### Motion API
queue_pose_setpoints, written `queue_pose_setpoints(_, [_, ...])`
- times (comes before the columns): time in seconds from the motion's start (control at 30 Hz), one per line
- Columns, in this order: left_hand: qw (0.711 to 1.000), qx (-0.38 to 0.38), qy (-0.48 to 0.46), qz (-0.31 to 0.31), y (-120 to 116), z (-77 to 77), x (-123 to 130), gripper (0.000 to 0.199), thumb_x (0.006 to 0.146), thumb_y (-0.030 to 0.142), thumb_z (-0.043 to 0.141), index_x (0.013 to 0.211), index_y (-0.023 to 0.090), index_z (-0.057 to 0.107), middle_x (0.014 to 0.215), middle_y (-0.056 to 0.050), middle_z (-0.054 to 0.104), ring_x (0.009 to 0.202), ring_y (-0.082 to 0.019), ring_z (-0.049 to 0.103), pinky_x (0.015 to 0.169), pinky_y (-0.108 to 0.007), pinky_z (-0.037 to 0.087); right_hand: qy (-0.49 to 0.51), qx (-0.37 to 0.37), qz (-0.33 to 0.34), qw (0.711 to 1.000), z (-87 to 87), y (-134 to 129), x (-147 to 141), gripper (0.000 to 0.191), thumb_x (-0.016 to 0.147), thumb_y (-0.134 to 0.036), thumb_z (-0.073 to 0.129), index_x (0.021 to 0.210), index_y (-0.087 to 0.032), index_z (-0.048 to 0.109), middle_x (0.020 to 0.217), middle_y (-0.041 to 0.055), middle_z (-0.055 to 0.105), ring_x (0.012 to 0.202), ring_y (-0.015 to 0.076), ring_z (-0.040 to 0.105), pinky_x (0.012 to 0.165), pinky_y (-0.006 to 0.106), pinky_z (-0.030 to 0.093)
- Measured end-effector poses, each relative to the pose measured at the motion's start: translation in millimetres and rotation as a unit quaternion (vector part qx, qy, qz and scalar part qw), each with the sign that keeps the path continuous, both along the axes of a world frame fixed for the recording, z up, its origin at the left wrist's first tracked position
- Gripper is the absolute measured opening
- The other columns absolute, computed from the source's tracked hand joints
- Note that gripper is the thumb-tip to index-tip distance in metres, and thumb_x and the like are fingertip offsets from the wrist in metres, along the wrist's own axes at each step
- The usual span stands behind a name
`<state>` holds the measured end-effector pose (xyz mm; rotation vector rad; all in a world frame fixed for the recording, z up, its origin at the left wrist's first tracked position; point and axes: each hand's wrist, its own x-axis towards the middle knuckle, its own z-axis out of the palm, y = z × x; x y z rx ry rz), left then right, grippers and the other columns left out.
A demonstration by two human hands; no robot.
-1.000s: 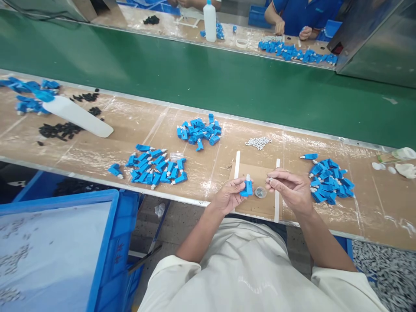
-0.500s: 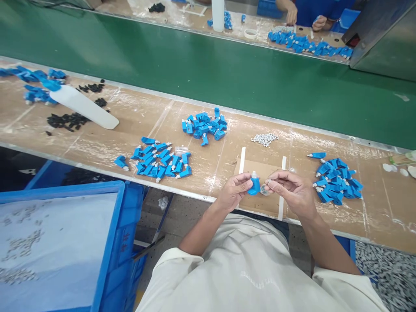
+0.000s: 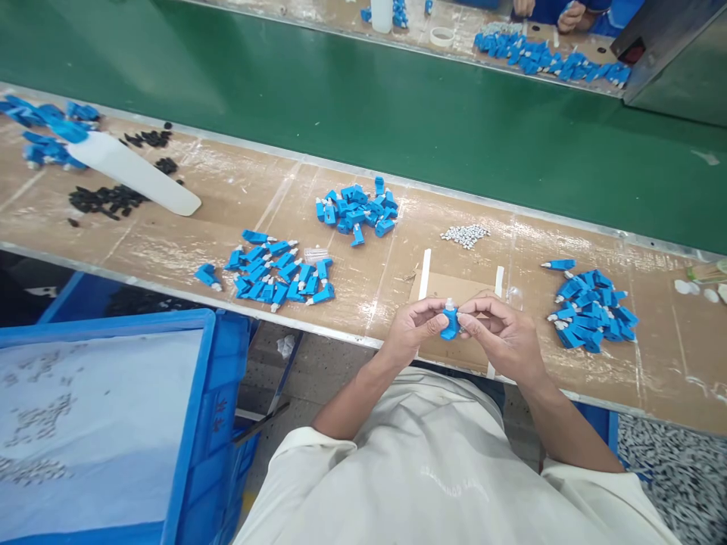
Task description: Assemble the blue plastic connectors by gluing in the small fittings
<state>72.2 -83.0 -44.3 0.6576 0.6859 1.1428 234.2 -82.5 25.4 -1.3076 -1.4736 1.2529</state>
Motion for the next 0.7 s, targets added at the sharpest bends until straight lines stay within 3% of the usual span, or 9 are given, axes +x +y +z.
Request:
queue_pose_setpoints(0.37, [0.995, 0.030, 0.070, 0.070, 0, 6.6, 3, 0.045, 0.065, 0.058, 0.089, 0.091, 0.021, 0.082, 0.087, -0.005, 0.071, 0.085, -0.018, 0.065, 0.078, -0.029, 0.053, -0.062, 0.006, -0.011, 0.998, 5.1, 4, -1, 0.030, 0.078, -0.049, 0.083, 0.079, -0.020, 0.076, 0.081, 0.0047, 0.067, 0.067, 0.0169, 0.066, 0.061, 0.031, 0.064])
queue_pose_setpoints(0.7, [0.995, 0.041, 0.089, 0.027, 0, 8.9, -2, 0.042, 0.069, 0.056, 0.086, 0.090, 0.020, 0.082, 0.091, -0.008, 0.074, 0.087, -0.021, 0.068, 0.076, -0.031, 0.054, 0.063, -0.139, 0.028, 0.988, 2.0, 22, 7, 0.040, 0.056, -0.048, 0.097, 0.066, -0.018, 0.072, 0.065, 0.0012, 0.068, 0.055, 0.0122, 0.062, 0.053, 0.025, 0.057])
